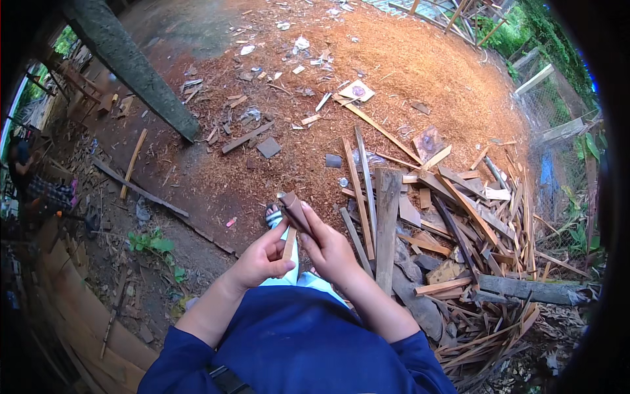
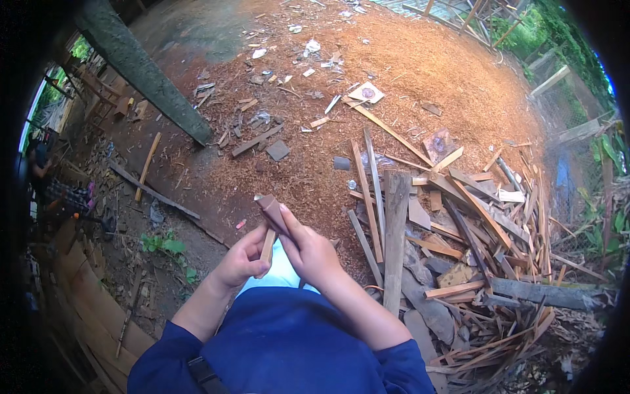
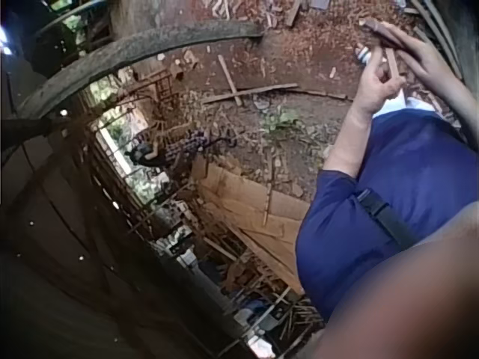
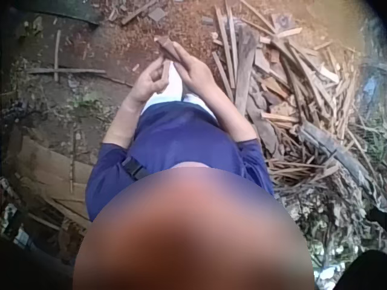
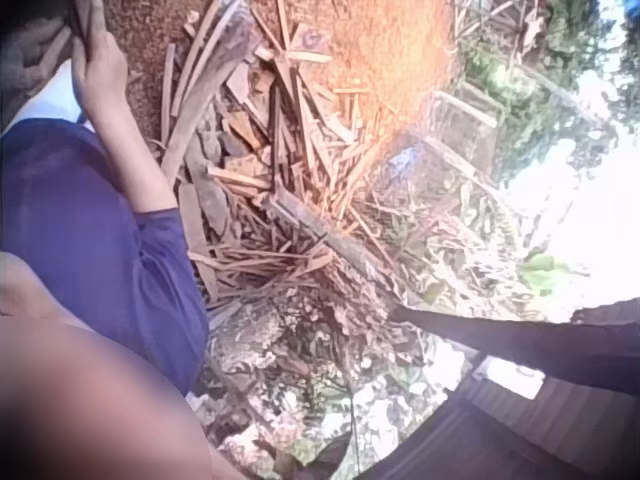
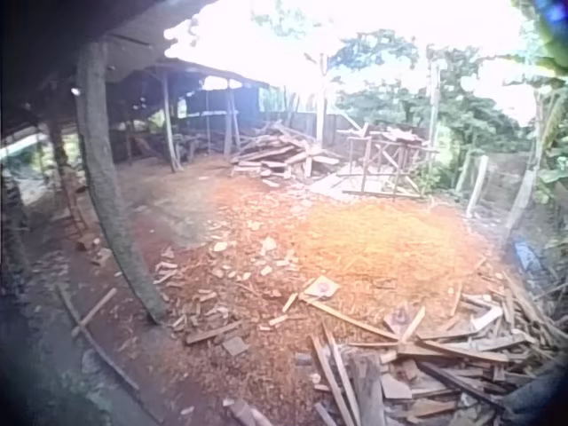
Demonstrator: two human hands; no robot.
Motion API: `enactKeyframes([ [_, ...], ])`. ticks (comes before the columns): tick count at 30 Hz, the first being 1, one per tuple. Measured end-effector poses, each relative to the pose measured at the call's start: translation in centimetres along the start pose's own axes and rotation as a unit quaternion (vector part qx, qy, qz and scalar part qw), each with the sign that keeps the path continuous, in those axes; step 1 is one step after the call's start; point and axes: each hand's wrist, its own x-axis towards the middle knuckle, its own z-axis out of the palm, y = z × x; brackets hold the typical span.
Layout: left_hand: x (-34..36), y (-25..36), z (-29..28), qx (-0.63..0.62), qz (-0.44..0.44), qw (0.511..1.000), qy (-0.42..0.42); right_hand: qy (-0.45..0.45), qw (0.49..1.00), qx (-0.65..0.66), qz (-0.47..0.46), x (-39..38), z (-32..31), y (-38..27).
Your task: The person carves and shapes a small piece of wood with a chisel.
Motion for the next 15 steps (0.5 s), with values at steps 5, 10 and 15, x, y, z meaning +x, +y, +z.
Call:
enactKeyframes([
  [5,7.1,4.4,-5.6,-0.032,0.054,0.995,0.08,-0.065,0.998,0.0,0.004,7.4,0.2,-1.2],
  [10,12.0,12.8,-8.7,0.034,-0.036,0.997,-0.053,0.042,0.999,-0.005,0.012,17.6,-1.5,0.7],
  [15,16.8,15.6,-14.2,0.052,0.085,0.994,0.036,0.017,0.998,0.029,-0.058,24.6,1.3,0.1],
])
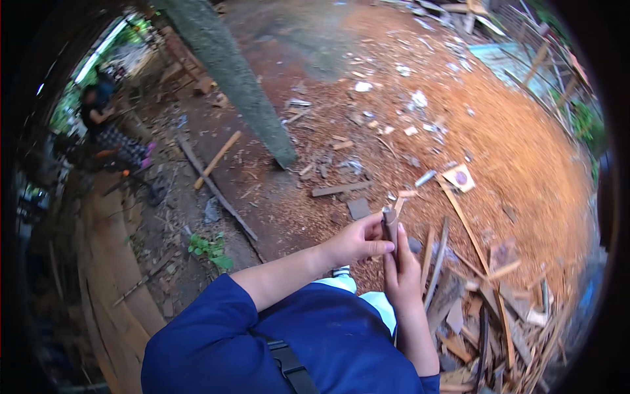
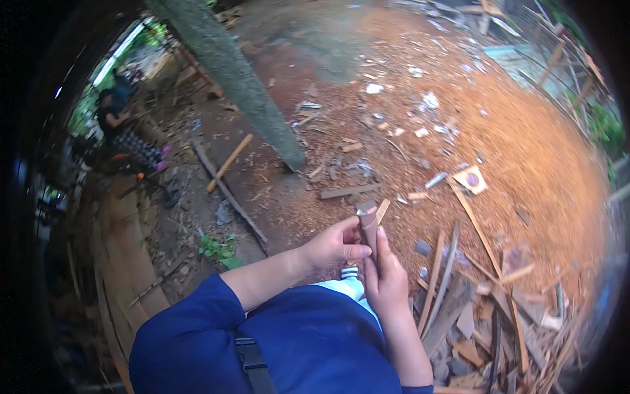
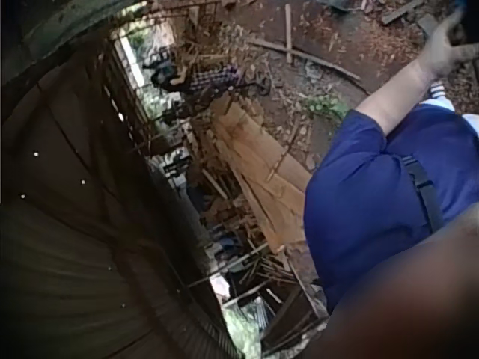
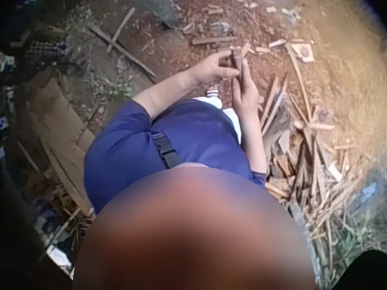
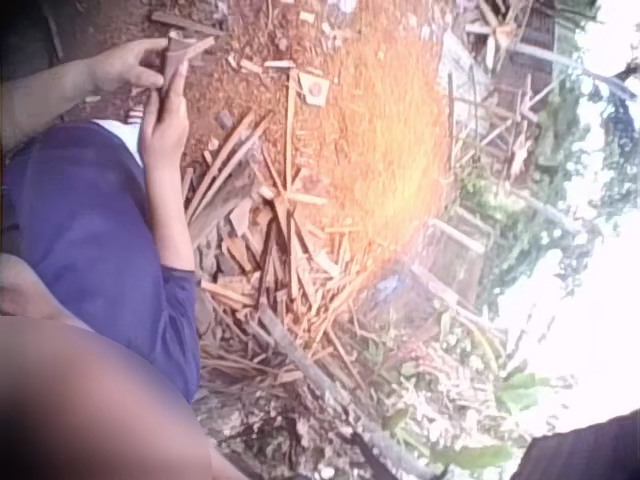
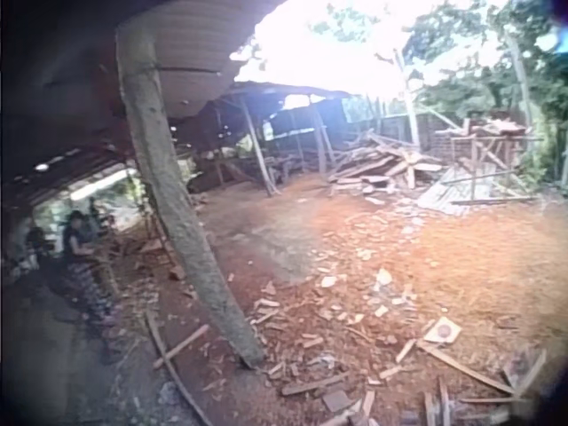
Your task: The person carves and shapes a small piece of wood with a chisel.
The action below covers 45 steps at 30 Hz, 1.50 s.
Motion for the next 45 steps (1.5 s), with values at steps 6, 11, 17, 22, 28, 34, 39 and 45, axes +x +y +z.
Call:
enactKeyframes([
  [6,0.5,4.1,-2.9,-0.003,0.002,0.999,0.034,-0.083,0.996,0.037,-0.006,8.6,0.8,1.7],
  [11,1.3,6.7,-5.0,-0.016,0.023,0.979,0.201,-0.181,0.972,0.033,-0.145,13.3,1.5,0.6],
  [17,4.2,7.1,-1.2,0.007,0.189,0.95,0.25,-0.253,0.955,0.069,-0.138,21.3,-0.2,0.8],
  [22,5.6,6.4,-0.8,0.052,0.275,0.875,0.396,-0.339,0.903,0.032,-0.263,20.4,-1.6,1.2],
  [28,6.8,7.6,2.7,-0.011,0.232,0.897,0.375,-0.331,0.904,0.016,-0.27,23.9,-2.2,1.6],
  [34,6.7,5.2,0.6,0.088,0.249,0.886,0.38,-0.33,0.877,0.03,-0.348,23.6,-2.6,2.0],
  [39,5.8,5.1,0.6,-0.003,0.129,0.911,0.393,-0.411,0.868,0.029,-0.278,23.7,-2.8,1.9],
  [45,5.9,6.5,1.7,0.102,0.22,0.879,0.41,-0.378,0.891,-0.005,-0.252,24.8,-1.7,1.5],
])
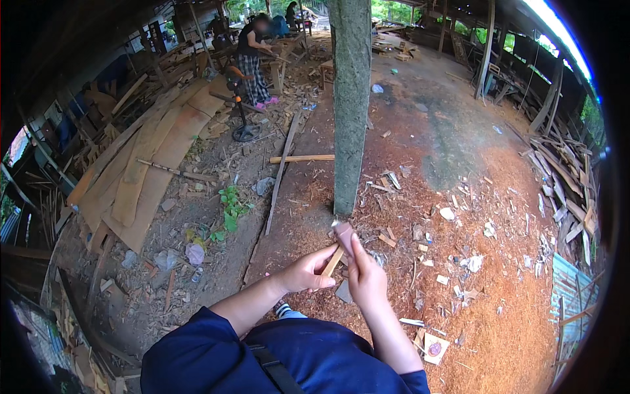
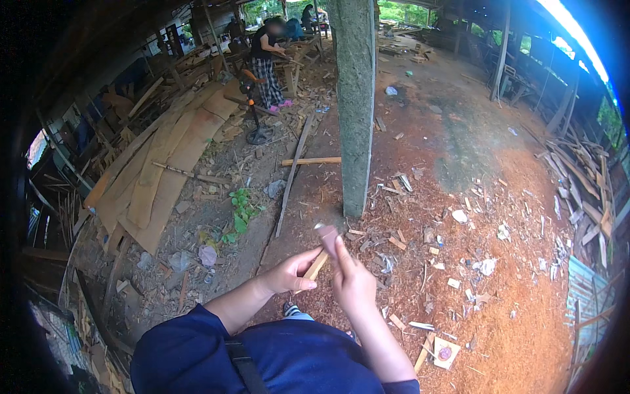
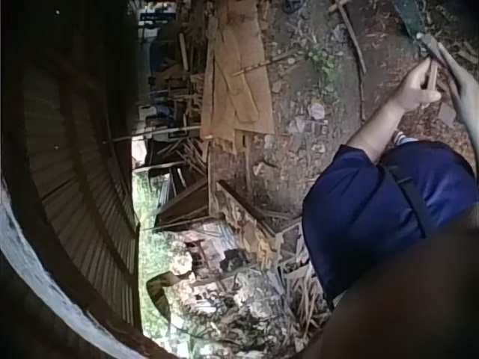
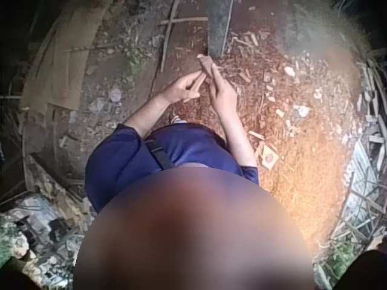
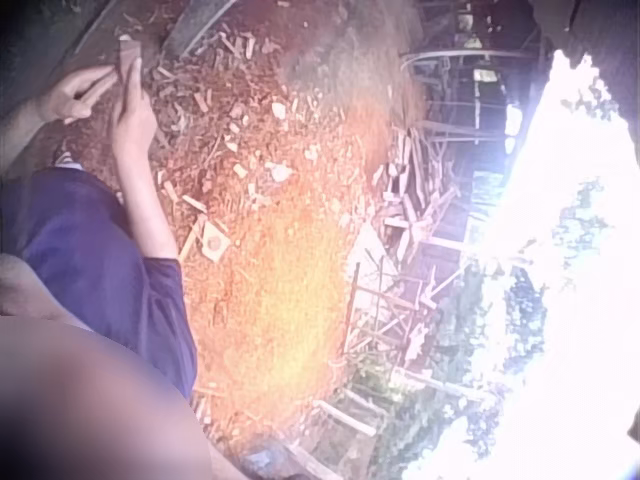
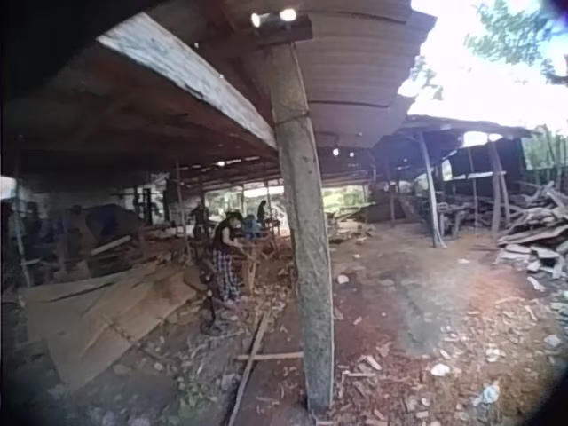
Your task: The person carves and shapes a small piece of wood with a chisel.
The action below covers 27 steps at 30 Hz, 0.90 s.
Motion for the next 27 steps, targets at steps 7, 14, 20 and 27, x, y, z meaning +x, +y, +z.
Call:
enactKeyframes([
  [7,0.9,-1.3,-1.7,-0.007,-0.028,0.999,-0.022,-0.002,0.997,0.007,-0.077,-1.4,1.2,0.5],
  [14,2.5,-1.1,0.1,-0.01,-0.068,0.998,-0.003,0.107,0.99,0.08,0.048,-0.6,-0.6,5.1],
  [20,2.5,-2.1,1.4,-0.21,-0.124,0.961,0.129,0.013,0.994,0.083,-0.067,-3.2,1.3,5.0],
  [27,0.9,-2.2,2.8,-0.225,-0.138,0.958,0.116,0.033,0.997,0.058,-0.038,-2.8,1.3,4.7],
])
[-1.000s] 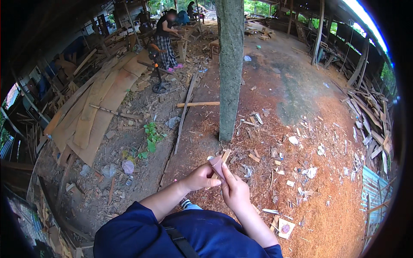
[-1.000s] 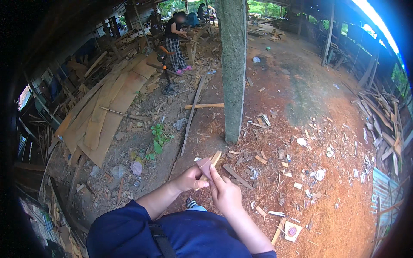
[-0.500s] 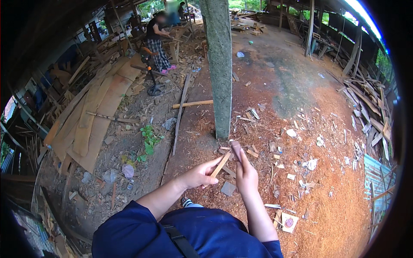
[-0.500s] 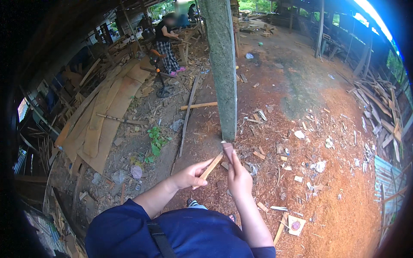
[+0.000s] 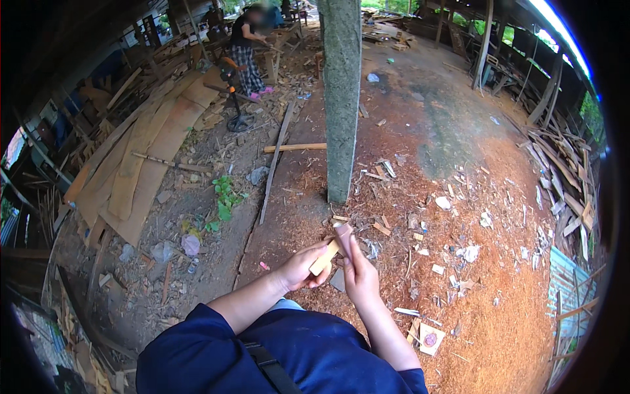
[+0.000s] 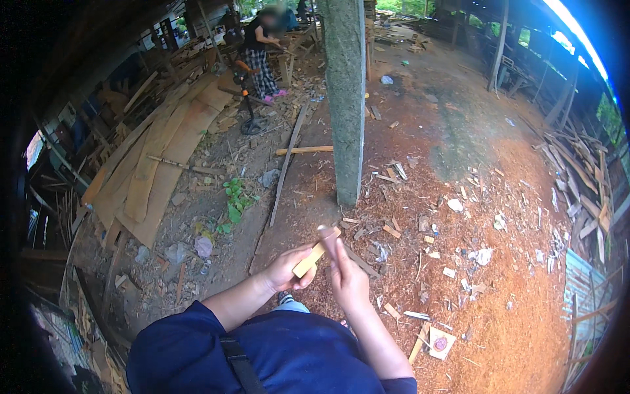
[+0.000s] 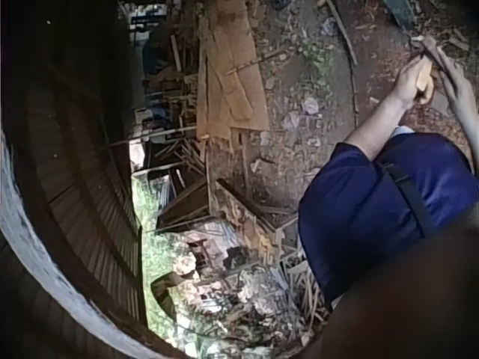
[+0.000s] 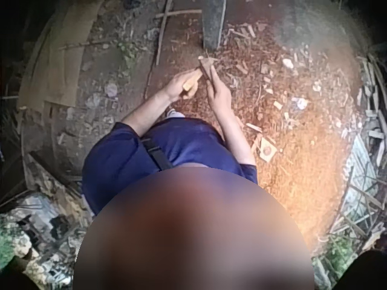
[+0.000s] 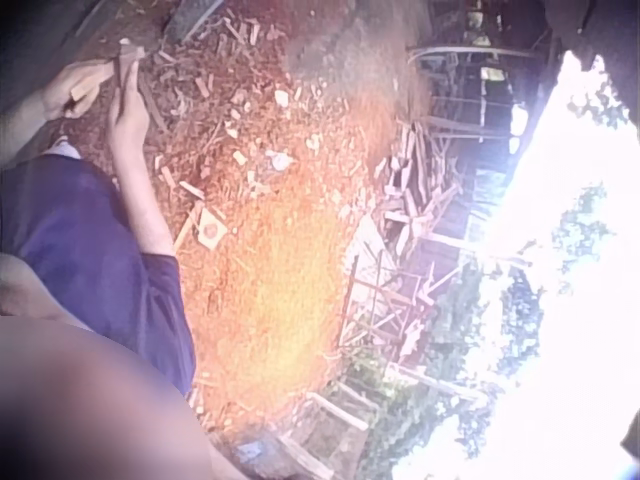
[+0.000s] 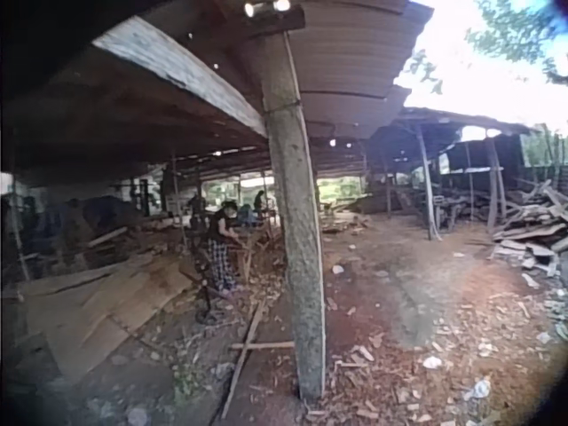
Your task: The person carves and shapes a small piece of wood with a chisel.
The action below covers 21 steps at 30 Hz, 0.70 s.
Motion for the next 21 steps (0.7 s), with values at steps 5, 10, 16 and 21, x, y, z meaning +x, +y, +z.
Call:
enactKeyframes([
  [5,-1.6,-0.8,-1.8,-0.128,-0.004,0.99,-0.066,-0.041,0.987,-0.04,-0.148,-0.3,1.2,-0.7],
  [10,-3.3,0.0,-3.4,-0.115,-0.013,0.991,-0.072,0.006,0.995,-0.018,-0.094,1.1,2.5,-1.7],
  [16,-4.9,0.9,-5.8,-0.145,-0.011,0.985,-0.095,0.017,0.987,-0.024,-0.16,1.6,5.9,-1.5],
  [21,-7.7,2.7,-9.4,-0.066,0.006,0.998,-0.014,-0.112,0.981,-0.013,-0.16,2.5,8.9,-5.7],
])
